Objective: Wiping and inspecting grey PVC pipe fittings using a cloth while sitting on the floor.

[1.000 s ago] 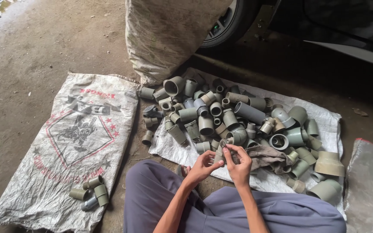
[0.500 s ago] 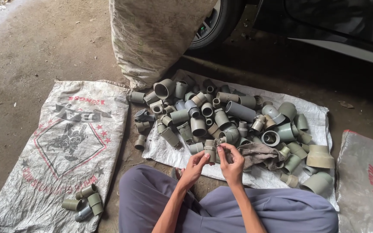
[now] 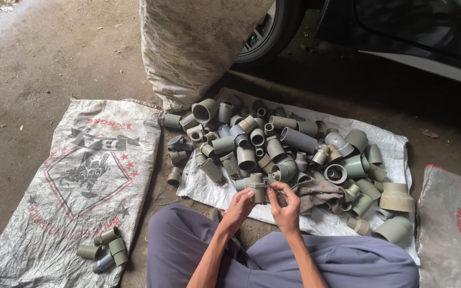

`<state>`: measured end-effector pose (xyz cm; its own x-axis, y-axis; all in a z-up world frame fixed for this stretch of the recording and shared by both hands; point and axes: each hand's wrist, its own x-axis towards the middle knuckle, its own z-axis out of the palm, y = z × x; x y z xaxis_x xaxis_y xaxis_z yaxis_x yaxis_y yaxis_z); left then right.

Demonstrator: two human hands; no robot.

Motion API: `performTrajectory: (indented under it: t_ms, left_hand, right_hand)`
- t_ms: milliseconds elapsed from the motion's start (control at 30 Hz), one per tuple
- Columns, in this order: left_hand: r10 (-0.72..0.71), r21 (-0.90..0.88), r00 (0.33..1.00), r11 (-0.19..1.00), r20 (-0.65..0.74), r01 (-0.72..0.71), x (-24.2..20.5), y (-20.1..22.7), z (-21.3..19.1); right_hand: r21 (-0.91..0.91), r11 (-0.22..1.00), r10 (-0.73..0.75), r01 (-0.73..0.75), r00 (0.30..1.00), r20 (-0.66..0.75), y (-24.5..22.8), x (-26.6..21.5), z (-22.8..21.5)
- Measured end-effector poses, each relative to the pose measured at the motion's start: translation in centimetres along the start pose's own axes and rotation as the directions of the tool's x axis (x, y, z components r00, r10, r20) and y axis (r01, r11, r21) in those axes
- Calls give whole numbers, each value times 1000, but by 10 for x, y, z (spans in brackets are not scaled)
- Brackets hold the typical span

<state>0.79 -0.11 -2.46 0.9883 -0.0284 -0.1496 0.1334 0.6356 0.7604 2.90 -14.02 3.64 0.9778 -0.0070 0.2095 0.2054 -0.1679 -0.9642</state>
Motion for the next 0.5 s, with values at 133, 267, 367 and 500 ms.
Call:
performTrajectory:
  t_ms: [133, 267, 367, 500]
  left_hand:
    - [2, -44, 997, 999, 73, 1, -18, 52, 42]
    - [-8, -33, 998, 999, 61, 10, -2, 11, 12]
    - [13, 63, 999, 998, -42, -10, 0, 5, 8]
    - [120, 97, 985, 989, -123, -109, -9, 22, 17]
  right_hand:
    - [23, 1000, -11, 11, 1000, -18, -15, -1, 1]
    - [9, 1000, -14, 13, 1000, 10, -8, -2, 0]
    - [-29, 999, -39, 39, 999, 24, -14, 0, 0]
    - [17, 999, -43, 43, 999, 10, -11, 1, 4]
